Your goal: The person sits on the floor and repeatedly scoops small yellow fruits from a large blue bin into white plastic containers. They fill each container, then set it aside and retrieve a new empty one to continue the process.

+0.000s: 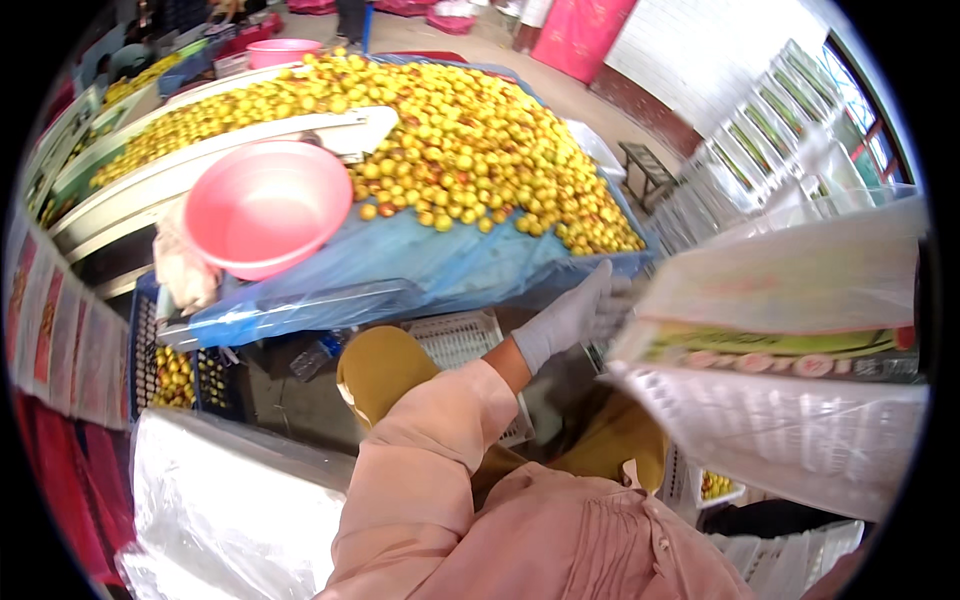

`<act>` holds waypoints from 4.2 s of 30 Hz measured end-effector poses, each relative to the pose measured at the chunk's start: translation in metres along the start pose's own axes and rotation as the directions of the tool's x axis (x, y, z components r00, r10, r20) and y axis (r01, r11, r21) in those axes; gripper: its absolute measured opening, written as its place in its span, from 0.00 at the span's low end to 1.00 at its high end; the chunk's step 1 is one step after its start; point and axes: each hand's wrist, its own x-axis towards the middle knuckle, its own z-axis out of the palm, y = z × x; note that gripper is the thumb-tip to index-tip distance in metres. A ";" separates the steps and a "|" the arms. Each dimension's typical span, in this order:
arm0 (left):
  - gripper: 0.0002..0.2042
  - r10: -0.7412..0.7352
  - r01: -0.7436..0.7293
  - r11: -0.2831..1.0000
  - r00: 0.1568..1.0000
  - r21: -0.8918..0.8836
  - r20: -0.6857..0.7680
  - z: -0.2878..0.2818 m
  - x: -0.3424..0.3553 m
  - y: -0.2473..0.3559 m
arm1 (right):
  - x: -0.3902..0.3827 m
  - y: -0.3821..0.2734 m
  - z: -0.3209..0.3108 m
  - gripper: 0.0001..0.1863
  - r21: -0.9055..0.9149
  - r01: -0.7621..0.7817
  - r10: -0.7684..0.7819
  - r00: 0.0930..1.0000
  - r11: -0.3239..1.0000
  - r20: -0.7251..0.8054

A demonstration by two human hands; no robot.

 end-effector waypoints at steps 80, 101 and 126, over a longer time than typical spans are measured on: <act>0.27 0.466 -0.405 0.867 0.450 0.291 -0.762 -0.180 -0.002 0.137 | 0.512 -0.054 0.547 0.13 0.253 0.736 -0.676 0.677 0.629 -0.289; 0.24 0.534 -0.379 0.258 -0.711 0.889 -0.458 -0.151 -0.563 0.166 | 0.462 0.103 0.576 0.31 -0.149 0.436 -0.455 0.879 0.888 -0.141; 0.17 0.653 0.424 -0.307 0.745 0.852 -0.135 -0.169 -0.027 0.081 | 0.409 0.037 0.573 0.26 0.492 0.529 -0.614 0.789 0.692 0.016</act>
